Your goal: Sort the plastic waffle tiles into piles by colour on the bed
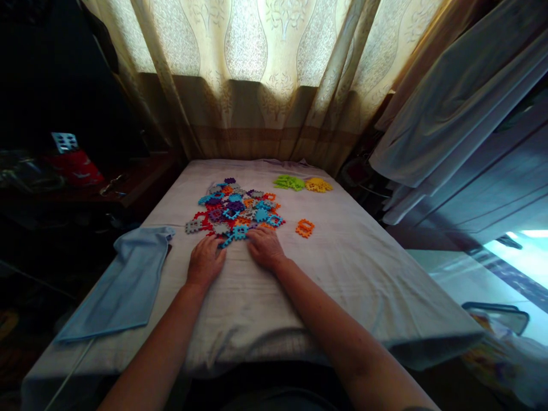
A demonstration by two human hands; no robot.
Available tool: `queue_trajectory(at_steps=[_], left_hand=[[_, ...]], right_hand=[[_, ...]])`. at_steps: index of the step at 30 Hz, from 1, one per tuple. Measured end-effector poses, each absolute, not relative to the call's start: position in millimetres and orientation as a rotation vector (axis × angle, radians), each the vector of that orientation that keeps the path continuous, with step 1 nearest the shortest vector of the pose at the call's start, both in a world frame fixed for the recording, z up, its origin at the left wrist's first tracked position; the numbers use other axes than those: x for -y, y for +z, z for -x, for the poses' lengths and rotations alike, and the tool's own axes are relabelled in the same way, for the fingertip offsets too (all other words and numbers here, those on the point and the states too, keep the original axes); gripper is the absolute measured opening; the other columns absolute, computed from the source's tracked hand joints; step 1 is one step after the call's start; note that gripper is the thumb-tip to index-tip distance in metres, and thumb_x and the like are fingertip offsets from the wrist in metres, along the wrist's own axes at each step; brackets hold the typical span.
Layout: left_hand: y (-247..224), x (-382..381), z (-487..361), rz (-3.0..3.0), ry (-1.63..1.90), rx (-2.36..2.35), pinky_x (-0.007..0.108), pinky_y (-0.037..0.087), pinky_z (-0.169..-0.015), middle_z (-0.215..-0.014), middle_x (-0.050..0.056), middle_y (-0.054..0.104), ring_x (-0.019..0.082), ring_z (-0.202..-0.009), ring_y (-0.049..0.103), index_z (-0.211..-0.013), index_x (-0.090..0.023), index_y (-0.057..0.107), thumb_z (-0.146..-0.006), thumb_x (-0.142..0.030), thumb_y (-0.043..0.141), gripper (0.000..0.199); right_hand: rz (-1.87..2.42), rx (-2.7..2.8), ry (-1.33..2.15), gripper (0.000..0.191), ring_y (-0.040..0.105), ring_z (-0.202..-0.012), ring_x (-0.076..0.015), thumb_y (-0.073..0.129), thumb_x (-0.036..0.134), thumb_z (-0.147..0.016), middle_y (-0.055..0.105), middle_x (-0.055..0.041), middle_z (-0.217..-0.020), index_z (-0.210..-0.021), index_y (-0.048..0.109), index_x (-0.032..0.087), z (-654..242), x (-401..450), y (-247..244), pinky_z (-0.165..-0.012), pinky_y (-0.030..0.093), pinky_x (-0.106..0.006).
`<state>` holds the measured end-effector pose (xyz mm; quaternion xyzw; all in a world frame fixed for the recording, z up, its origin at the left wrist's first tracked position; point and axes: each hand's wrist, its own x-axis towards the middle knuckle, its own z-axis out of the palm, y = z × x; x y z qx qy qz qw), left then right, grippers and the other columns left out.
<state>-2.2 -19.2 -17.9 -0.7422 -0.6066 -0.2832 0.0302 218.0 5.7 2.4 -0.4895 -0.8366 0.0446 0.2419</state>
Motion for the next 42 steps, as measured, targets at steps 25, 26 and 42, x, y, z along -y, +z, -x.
queue_trajectory(at_steps=[25,26,42], left_hand=[[-16.7,21.4,1.8,2.301,-0.857,1.908,0.044,0.042,-0.109,-0.128,0.011,0.064,0.028,-0.124,0.055,-0.108,-0.019,0.066,-0.083,-0.028,0.054,0.029],[-17.0,21.5,1.9,2.299,-0.857,1.908,0.044,0.042,-0.109,-0.128,0.011,0.064,0.028,-0.124,0.055,-0.108,-0.020,0.066,-0.083,-0.028,0.054,0.029],[-14.0,22.1,1.8,2.308,-0.865,1.906,0.045,0.042,-0.110,-0.127,0.010,0.065,0.028,-0.124,0.056,-0.108,-0.021,0.067,-0.082,-0.028,0.055,0.029]], right_hand=[[1.727,1.983,-0.077,0.018,0.056,-0.097,-0.0226,0.057,0.031,-0.092,0.067,-0.0098,-0.102,-0.090,0.071,0.019,-257.4,-7.6,0.5,-0.087,0.038,-0.034],[1.704,1.945,-0.100,0.018,0.056,-0.098,-0.0226,0.057,0.030,-0.092,0.067,-0.0099,-0.103,-0.091,0.071,0.019,-262.8,-10.1,-0.1,-0.088,0.038,-0.034],[2.059,1.655,-0.112,0.026,0.054,-0.106,-0.0262,0.061,0.032,-0.083,0.064,-0.0117,-0.116,-0.105,0.070,0.020,-336.2,-16.4,-9.2,-0.087,0.041,-0.037]])
